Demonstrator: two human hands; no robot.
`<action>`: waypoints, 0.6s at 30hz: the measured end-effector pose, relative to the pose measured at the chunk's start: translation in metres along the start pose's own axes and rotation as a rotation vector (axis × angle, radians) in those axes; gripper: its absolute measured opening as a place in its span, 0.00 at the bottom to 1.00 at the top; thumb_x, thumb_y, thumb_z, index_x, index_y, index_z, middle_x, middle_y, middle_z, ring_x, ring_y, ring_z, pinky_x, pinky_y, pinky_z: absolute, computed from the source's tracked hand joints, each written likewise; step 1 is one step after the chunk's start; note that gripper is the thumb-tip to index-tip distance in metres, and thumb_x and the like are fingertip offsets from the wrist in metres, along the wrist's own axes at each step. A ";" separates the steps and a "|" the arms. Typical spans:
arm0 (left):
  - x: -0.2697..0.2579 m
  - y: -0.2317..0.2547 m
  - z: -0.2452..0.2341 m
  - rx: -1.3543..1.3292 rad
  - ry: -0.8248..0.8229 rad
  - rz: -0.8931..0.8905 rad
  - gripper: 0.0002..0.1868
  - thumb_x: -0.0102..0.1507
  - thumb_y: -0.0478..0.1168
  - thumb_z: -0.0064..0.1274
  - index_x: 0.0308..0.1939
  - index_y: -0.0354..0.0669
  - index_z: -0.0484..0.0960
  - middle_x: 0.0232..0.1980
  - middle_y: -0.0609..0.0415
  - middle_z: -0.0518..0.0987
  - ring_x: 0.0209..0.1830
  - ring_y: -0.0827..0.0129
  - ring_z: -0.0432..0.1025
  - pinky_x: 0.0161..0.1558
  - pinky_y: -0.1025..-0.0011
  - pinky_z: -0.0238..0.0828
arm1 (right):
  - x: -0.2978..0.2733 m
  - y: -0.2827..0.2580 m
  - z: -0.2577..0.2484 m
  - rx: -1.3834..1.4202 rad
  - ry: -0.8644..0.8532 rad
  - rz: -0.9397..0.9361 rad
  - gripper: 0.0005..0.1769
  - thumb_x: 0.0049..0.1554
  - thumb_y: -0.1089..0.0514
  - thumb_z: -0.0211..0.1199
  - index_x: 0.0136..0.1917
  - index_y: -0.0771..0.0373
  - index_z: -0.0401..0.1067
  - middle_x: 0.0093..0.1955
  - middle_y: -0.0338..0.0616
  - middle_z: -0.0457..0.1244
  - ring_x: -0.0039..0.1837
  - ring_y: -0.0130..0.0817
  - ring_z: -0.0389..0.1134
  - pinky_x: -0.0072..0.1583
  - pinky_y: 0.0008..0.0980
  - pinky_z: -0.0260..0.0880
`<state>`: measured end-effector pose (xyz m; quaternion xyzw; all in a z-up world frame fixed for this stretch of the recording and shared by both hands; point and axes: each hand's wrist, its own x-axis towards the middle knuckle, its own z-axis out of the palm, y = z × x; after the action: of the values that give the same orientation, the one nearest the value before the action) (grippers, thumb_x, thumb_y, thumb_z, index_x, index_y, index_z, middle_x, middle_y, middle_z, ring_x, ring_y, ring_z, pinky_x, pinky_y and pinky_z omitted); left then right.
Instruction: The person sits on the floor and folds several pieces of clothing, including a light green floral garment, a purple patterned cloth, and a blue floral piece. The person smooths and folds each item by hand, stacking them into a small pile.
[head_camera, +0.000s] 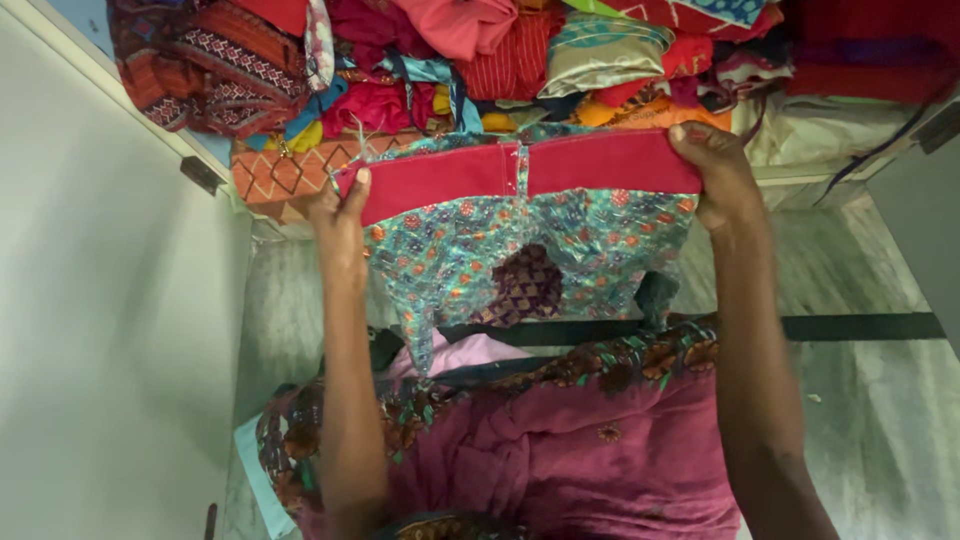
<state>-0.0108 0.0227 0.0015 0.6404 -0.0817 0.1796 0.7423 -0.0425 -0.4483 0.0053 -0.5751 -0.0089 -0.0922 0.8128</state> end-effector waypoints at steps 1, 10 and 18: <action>-0.003 -0.003 0.001 0.047 0.024 0.020 0.13 0.69 0.46 0.62 0.46 0.39 0.84 0.40 0.65 0.78 0.39 0.79 0.67 0.45 0.74 0.64 | -0.003 0.000 0.008 0.008 0.007 -0.027 0.05 0.65 0.62 0.65 0.54 0.64 0.75 0.48 0.37 0.69 0.48 0.24 0.70 0.54 0.25 0.71; -0.064 0.009 0.082 0.375 -0.042 0.106 0.22 0.66 0.50 0.59 0.60 0.44 0.82 0.32 0.56 0.83 0.20 0.78 0.72 0.21 0.70 0.66 | -0.060 0.002 0.110 -0.183 -0.128 -0.013 0.17 0.61 0.63 0.61 0.64 0.64 0.69 0.53 0.45 0.68 0.51 0.33 0.71 0.53 0.34 0.75; -0.077 0.036 0.122 0.555 -0.215 0.317 0.20 0.69 0.47 0.57 0.59 0.38 0.79 0.46 0.41 0.83 0.34 0.53 0.80 0.36 0.61 0.74 | -0.074 0.009 0.154 -0.021 -0.432 0.027 0.33 0.62 0.64 0.61 0.78 0.59 0.57 0.63 0.47 0.65 0.67 0.38 0.68 0.68 0.42 0.75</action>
<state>-0.0815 -0.1048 0.0280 0.8126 -0.2062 0.2396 0.4896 -0.0993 -0.2906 0.0404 -0.5901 -0.1741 0.0440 0.7871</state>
